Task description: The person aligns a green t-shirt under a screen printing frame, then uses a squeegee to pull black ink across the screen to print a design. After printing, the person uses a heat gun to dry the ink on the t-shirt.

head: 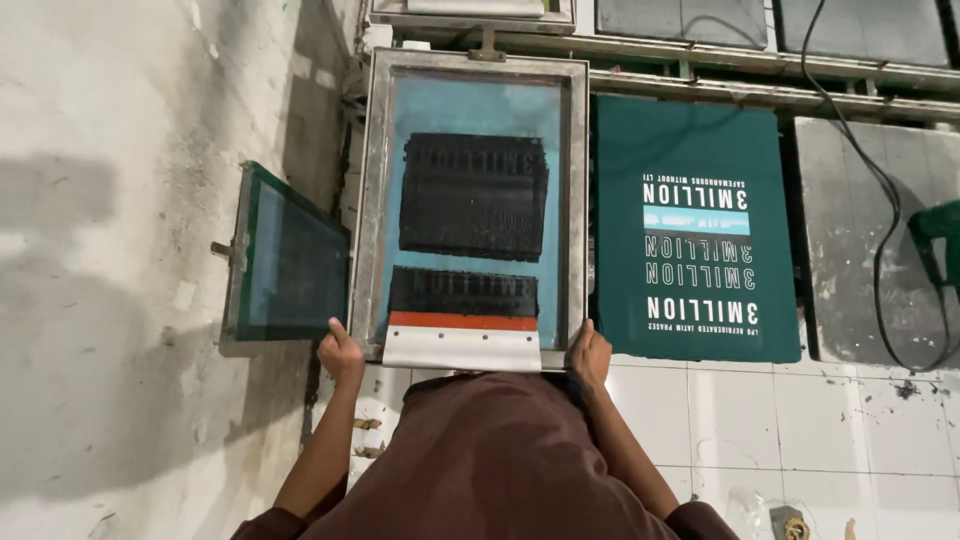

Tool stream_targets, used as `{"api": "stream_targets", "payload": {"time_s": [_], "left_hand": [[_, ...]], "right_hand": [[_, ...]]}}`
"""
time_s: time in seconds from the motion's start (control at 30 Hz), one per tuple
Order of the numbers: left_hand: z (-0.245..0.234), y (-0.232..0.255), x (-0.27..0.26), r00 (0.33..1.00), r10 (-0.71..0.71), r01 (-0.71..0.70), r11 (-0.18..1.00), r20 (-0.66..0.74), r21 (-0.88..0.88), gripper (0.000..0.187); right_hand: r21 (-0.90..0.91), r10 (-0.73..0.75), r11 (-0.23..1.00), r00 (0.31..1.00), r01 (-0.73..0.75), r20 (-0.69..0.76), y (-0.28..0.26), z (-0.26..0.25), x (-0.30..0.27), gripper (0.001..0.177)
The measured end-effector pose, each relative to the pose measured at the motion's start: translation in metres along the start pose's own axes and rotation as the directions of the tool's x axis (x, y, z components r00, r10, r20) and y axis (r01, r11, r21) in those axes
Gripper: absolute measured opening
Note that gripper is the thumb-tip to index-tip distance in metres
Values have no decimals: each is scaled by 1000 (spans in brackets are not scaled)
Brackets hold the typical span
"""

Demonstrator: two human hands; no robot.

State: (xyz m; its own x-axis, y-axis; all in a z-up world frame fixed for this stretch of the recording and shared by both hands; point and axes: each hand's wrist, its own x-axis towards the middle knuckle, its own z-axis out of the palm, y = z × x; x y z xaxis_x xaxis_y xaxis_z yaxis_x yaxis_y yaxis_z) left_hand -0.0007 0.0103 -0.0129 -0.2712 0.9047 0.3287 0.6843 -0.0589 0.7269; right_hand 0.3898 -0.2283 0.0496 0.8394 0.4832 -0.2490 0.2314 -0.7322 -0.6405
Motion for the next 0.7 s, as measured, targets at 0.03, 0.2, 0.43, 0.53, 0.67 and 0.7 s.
{"api": "stream_targets", "payload": {"time_s": [0.03, 0.2, 0.43, 0.53, 0.67, 0.7], "left_hand": [[6, -7, 3, 1000, 3, -3, 1000, -1, -2, 66], [17, -16, 1, 998, -48, 49, 998, -36, 37, 65], [17, -14, 2, 994, -111, 112, 992, -11, 52, 71], [8, -5, 1, 993, -121, 120, 992, 6, 31, 73], [9, -11, -4, 996, -85, 85, 996, -11, 17, 72], [10, -14, -7, 997, -73, 74, 997, -28, 18, 71]], "right_hand": [[2, -1, 1000, 1000, 1, -2, -5, -1, 1, 77], [19, 19, 1000, 1000, -20, 12, -2, 1, 7, 77], [16, 43, 999, 999, -43, 22, -3, 3, 11, 76], [6, 41, 999, 999, -41, 29, -12, -3, 3, 74], [-23, 27, 999, 999, -26, 19, -8, -2, 0, 77], [-26, 19, 999, 1000, -18, 20, -6, -2, -1, 77]]}}
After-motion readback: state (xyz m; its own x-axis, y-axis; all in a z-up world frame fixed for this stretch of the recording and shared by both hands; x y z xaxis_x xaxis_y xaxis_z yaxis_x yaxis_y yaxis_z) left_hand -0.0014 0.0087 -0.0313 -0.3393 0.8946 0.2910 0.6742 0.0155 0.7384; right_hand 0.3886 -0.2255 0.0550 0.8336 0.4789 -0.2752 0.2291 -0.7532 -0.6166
